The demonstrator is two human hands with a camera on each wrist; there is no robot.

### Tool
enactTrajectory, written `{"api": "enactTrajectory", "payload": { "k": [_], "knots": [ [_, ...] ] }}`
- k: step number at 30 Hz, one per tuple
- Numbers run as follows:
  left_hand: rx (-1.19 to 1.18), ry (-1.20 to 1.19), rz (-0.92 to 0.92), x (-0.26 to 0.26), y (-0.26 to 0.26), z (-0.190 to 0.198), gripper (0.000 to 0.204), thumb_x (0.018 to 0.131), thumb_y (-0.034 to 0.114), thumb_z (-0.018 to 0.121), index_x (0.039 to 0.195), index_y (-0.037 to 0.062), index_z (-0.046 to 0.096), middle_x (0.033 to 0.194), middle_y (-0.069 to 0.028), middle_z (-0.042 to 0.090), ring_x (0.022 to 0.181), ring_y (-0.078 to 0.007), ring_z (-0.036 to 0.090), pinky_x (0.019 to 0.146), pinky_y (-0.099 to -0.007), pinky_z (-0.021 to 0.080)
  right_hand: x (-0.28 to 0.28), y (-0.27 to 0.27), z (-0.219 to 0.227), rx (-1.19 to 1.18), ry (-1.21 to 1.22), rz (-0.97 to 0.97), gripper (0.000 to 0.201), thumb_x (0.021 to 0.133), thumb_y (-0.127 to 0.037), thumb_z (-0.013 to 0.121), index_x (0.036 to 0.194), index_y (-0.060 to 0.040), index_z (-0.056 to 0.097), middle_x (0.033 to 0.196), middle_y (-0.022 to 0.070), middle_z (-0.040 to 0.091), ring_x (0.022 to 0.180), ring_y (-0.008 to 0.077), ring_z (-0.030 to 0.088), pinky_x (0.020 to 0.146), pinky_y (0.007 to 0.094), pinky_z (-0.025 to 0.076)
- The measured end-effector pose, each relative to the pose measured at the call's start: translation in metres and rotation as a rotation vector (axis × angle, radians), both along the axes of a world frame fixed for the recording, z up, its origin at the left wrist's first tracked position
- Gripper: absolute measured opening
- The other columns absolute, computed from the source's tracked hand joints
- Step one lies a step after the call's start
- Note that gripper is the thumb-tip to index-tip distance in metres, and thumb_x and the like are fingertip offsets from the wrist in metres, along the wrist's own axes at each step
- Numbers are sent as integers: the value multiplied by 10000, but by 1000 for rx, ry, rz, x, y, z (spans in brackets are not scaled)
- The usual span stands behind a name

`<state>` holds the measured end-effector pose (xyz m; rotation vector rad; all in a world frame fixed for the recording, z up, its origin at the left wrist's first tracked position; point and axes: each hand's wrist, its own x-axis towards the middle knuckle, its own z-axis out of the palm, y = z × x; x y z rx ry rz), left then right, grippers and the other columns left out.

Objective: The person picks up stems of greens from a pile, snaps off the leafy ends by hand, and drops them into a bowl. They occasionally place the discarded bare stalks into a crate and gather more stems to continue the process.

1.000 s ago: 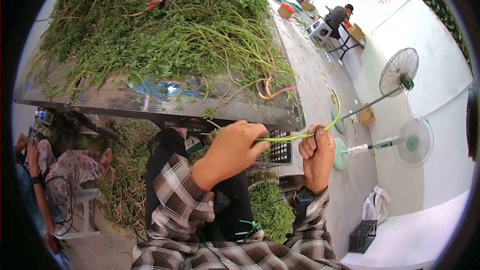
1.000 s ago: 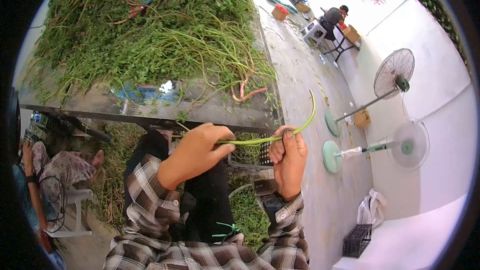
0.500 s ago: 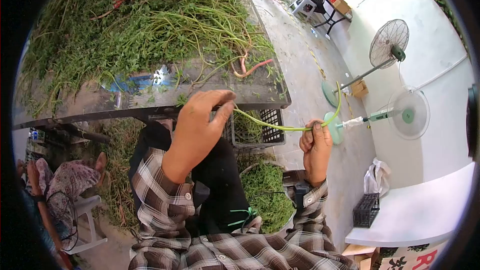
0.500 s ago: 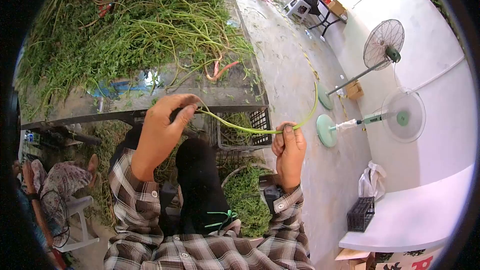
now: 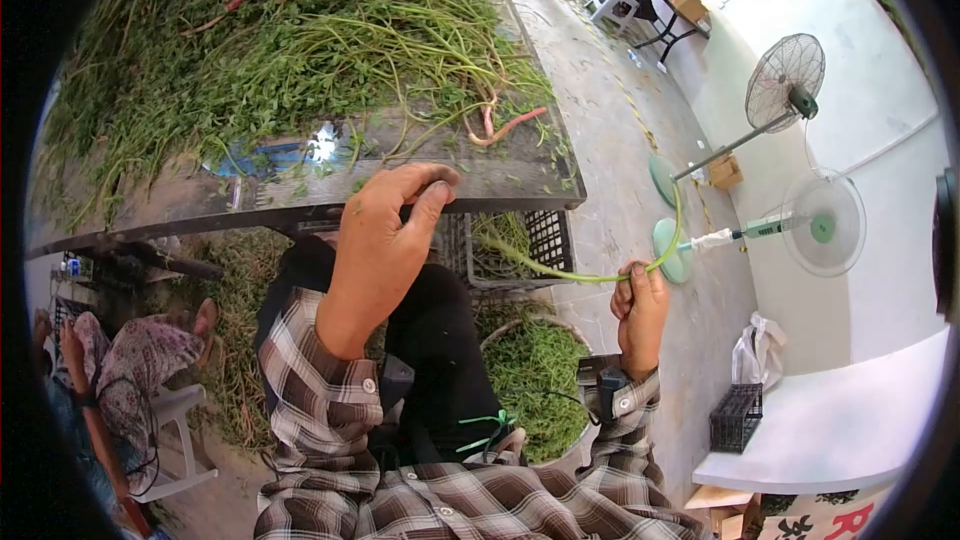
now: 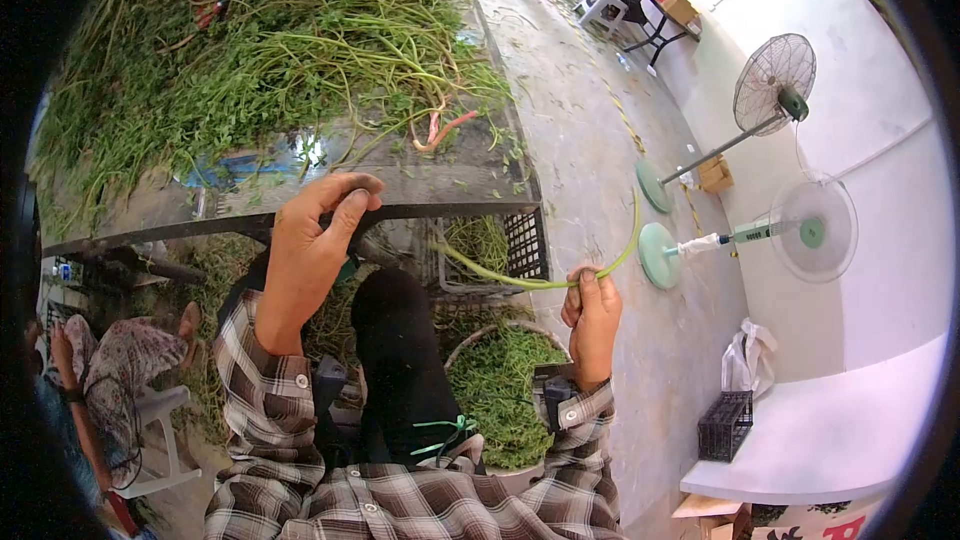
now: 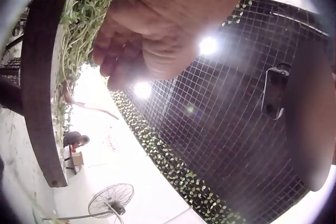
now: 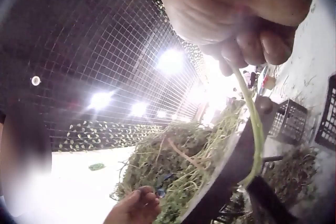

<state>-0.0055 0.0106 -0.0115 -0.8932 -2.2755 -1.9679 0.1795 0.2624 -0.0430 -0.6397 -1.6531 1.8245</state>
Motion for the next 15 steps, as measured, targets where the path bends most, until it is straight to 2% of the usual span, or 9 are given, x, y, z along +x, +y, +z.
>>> {"api": "enactTrajectory", "payload": {
  "k": [8,11,13,14,15],
  "knots": [
    [48,-5,8,-1,-1,-2,171,872,88,530,959,-31,618,858,-89,632,822,-157,606,738,-278,465,12,41,-38,47,-123,-78,198,922,-228,484,851,-43,500,563,-35,358,424,33,270,373,193,228],
    [22,44,20,-1,0,-2,164,868,87,531,946,-28,619,842,-85,628,813,-159,600,734,-283,462,-6,64,-65,73,-174,-95,200,925,-225,472,860,-38,503,577,-24,389,434,43,325,379,194,269],
    [23,41,29,-1,0,-4,164,868,91,532,942,-27,619,836,-86,626,804,-164,597,730,-286,459,-30,81,-82,213,-275,-80,210,913,-251,492,883,-44,512,594,-14,432,430,66,373,372,199,318],
    [22,39,32,-1,0,-4,163,867,94,533,937,-26,618,829,-86,624,795,-168,594,726,-289,457,-37,93,-97,185,-328,-26,214,909,-243,485,946,-38,535,639,10,492,472,76,445,390,214,381],
    [25,48,37,-1,-1,-3,163,867,94,533,937,-26,618,829,-86,624,795,-168,594,726,-289,457,-40,109,-113,262,-474,43,247,898,-242,495,1021,-32,537,666,29,531,496,73,477,398,223,406]
  ]
}}
